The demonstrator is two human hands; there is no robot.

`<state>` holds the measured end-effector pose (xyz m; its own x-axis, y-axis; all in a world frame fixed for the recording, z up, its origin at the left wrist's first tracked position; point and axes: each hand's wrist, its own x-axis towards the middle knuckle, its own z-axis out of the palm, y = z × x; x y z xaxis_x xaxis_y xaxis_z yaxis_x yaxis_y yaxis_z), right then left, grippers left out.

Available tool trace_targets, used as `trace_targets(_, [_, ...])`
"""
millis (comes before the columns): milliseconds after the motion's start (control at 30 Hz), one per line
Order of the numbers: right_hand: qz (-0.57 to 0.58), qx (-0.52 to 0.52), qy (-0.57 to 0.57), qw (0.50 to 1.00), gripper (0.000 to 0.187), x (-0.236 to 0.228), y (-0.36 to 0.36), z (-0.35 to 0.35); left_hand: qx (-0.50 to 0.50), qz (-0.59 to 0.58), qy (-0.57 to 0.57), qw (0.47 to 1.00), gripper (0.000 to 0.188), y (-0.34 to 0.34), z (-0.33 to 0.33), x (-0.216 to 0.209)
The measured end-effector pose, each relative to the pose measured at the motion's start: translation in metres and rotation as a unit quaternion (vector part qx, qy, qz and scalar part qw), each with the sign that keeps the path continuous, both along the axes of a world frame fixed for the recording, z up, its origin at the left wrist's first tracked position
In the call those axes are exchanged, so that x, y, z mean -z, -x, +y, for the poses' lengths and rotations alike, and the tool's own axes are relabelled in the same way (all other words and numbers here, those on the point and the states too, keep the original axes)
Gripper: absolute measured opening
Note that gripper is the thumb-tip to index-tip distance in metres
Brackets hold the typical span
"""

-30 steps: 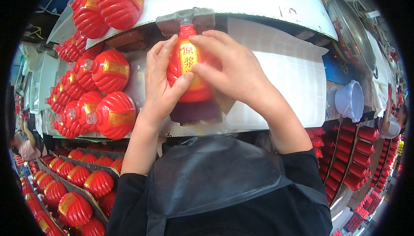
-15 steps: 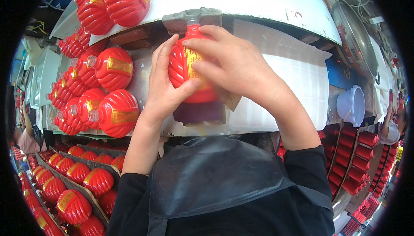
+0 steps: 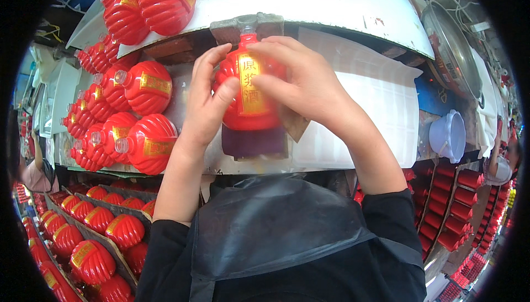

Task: The person repeatedly picks up red plastic containers, applies gold labels to their sides, and places them on a nearby shelf. The process is repeated for multiple containers throughout the clip.

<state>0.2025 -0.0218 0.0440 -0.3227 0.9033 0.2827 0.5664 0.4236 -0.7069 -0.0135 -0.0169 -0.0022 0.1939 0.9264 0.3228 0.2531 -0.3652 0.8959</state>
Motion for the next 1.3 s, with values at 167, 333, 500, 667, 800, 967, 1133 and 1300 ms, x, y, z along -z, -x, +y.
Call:
trace_targets(167, [-0.005,0.018,0.040,0.999,0.048,0.002,-0.005,-0.009,-0.016,-0.011,0.061,0.998,0.040,-0.006,0.020,-0.001])
trace_targets(333, [-0.005,0.014,0.027,1.000,0.050,0.006,-0.006,-0.007,0.009,-0.003,0.094,0.995,0.031,-0.007,0.025,0.003])
trace_targets(500, [-0.028,-0.004,0.018,0.999,0.059,0.014,-0.013,-0.002,0.037,-0.203,0.135,0.969,0.030,-0.005,0.010,0.013])
trace_targets(667, [0.077,0.030,0.204,0.976,0.067,0.019,-0.022,-0.025,0.010,-0.244,0.110,0.963,0.042,-0.002,-0.015,0.029])
trace_targets(800, [0.080,0.042,0.164,0.982,0.072,0.026,-0.016,-0.039,0.023,-0.165,0.051,0.985,0.054,0.002,-0.021,0.035])
trace_targets(967, [0.046,0.060,0.098,0.992,0.079,0.032,-0.009,-0.043,0.015,-0.099,-0.018,0.995,0.066,-0.001,-0.030,0.033])
trace_targets(1133, [0.032,0.056,0.069,0.996,0.078,0.032,-0.010,-0.043,0.020,-0.074,-0.012,0.997,0.065,0.002,-0.031,0.032])
trace_targets(1300, [0.145,0.045,0.219,0.964,0.073,0.028,-0.017,-0.043,0.042,-0.168,0.041,0.984,0.060,0.005,-0.028,0.035])
